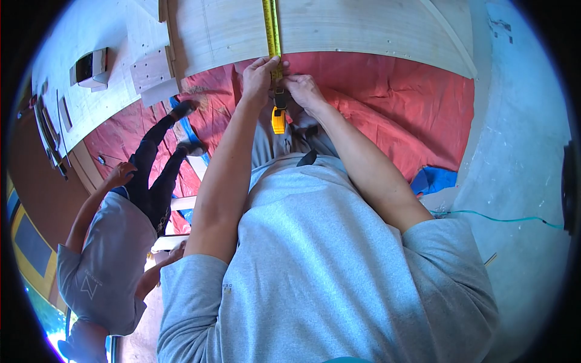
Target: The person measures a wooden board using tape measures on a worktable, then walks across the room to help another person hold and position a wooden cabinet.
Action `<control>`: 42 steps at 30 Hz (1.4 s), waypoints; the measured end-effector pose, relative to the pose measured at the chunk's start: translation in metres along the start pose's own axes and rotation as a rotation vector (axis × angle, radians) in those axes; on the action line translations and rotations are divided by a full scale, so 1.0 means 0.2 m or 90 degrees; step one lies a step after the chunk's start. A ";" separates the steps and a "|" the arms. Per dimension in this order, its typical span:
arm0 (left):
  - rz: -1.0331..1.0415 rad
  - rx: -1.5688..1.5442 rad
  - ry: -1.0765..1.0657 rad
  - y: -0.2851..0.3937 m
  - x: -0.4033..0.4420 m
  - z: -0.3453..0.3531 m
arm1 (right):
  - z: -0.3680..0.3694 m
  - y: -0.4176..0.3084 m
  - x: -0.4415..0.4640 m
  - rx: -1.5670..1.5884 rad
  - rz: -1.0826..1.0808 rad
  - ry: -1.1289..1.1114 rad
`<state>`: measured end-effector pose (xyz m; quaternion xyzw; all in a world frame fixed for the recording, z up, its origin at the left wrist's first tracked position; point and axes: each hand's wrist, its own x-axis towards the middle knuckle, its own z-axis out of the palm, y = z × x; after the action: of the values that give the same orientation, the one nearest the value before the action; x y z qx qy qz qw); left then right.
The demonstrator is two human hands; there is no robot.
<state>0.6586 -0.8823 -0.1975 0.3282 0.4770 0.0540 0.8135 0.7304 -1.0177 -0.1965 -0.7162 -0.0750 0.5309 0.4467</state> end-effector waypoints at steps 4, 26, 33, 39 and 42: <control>-0.002 -0.023 0.019 0.01 -0.02 0.03 | 0.00 0.02 0.02 -0.004 -0.001 -0.009; -0.009 -0.084 0.015 0.00 -0.01 0.04 | 0.03 -0.02 -0.01 0.046 0.001 0.036; -0.005 -0.059 0.033 -0.01 -0.01 0.03 | 0.01 -0.03 -0.01 -0.015 0.014 0.020; -0.006 -0.087 0.046 -0.03 0.00 0.04 | 0.03 0.00 0.02 -0.029 -0.049 0.057; 0.003 -0.086 0.045 -0.04 0.00 0.04 | 0.02 -0.03 -0.01 -0.011 -0.024 0.047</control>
<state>0.6628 -0.8930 -0.1997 0.2715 0.5001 0.0997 0.8162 0.7276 -1.0126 -0.1896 -0.7376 -0.0766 0.4949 0.4529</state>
